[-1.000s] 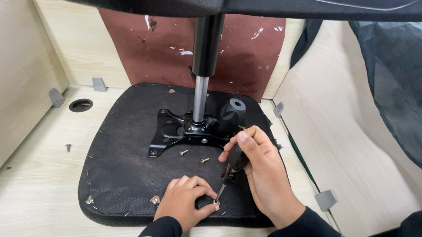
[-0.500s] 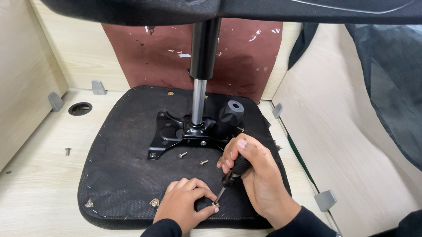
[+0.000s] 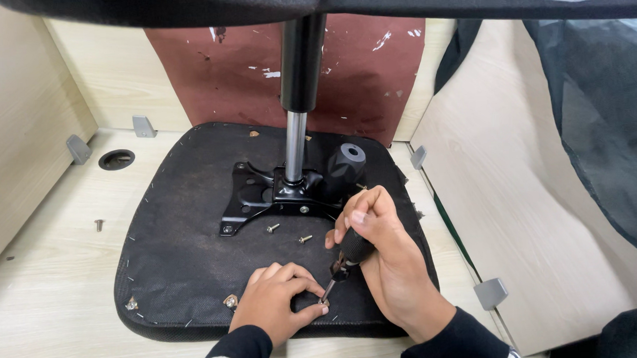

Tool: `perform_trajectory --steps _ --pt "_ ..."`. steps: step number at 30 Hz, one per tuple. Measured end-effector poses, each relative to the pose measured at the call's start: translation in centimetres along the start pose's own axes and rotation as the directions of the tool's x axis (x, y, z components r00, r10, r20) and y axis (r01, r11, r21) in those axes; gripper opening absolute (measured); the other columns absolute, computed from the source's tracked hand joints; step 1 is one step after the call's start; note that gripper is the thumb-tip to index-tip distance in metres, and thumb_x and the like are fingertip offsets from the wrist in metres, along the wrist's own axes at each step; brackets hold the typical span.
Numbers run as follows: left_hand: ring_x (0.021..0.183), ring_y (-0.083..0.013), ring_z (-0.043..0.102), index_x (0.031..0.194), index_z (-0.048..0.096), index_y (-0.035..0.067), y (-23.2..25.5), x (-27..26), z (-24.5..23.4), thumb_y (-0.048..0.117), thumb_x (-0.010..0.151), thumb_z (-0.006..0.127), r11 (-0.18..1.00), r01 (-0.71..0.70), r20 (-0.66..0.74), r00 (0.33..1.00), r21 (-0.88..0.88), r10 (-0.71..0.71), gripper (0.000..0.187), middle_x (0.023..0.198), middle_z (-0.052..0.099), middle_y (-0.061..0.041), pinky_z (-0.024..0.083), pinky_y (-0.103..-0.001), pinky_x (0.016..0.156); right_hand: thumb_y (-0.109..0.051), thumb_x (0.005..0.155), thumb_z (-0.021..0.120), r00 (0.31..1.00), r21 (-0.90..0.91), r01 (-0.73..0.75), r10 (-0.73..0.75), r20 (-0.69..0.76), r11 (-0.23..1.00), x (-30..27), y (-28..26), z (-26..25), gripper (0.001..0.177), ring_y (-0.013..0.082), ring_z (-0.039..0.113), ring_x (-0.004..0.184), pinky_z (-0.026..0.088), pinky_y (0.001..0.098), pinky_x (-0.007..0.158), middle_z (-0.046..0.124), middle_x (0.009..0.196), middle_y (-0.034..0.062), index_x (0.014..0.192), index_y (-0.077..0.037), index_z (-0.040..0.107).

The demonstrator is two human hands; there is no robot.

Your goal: The person uses a screwdriver to tighten screws into the underside of an office chair seat, securing the seat to its metal mounting plate. The person rotates the chair to access different screw locations and continues tightening until the seat is firmly attached.

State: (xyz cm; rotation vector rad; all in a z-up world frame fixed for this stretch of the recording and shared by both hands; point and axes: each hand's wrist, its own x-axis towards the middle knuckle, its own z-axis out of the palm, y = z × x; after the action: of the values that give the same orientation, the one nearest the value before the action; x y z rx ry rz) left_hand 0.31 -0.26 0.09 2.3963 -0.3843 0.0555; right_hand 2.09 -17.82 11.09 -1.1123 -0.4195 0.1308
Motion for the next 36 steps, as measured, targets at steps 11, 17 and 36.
perform_trajectory --steps 11,17,36 --pt "0.098 -0.009 0.057 0.096 0.08 0.028 0.3 0.1 -0.4 0.046 0.076 0.079 0.998 0.061 0.058 0.996 0.022 -0.062 0.027 0.1 0.066 0.016 0.037 -0.031 0.1 -0.029 0.105 0.049 0.998 -0.042 -0.042 0.04 -0.039 0.998 -0.1 -0.3 -0.1 0.023 0.0195 0.058 0.096 0.048 0.0361 0.091 0.056 0.095 0.0085 0.104 -0.006 0.053" --pt "0.098 -0.0105 0.058 0.096 0.081 0.027 0.3 -0.1 -0.4 0.044 0.076 0.08 1.0 0.015 0.024 1.0 0.008 -0.015 0.026 0.104 0.067 0.013 0.036 -0.033 0.1 -0.028 0.103 0.048 0.999 -0.041 -0.027 0.026 -0.025 0.999 -0.1 -0.6 0.4 0.024 0.0212 0.057 0.094 0.046 0.0363 0.09 0.054 0.095 0.0104 0.098 -0.004 0.052" --pt "0.104 -0.0139 0.057 0.1 0.079 0.026 -0.6 0.0 -0.5 0.041 0.074 0.082 0.995 -0.095 0.026 0.995 -0.028 0.095 0.03 0.109 0.066 0.009 0.035 -0.037 0.101 -0.031 0.104 0.046 0.981 -0.116 0.003 -0.026 -0.195 0.993 0.0 0.1 1.9 0.039 0.0226 0.055 0.075 0.045 0.037 0.075 0.049 0.076 0.0091 0.075 -0.005 0.05"
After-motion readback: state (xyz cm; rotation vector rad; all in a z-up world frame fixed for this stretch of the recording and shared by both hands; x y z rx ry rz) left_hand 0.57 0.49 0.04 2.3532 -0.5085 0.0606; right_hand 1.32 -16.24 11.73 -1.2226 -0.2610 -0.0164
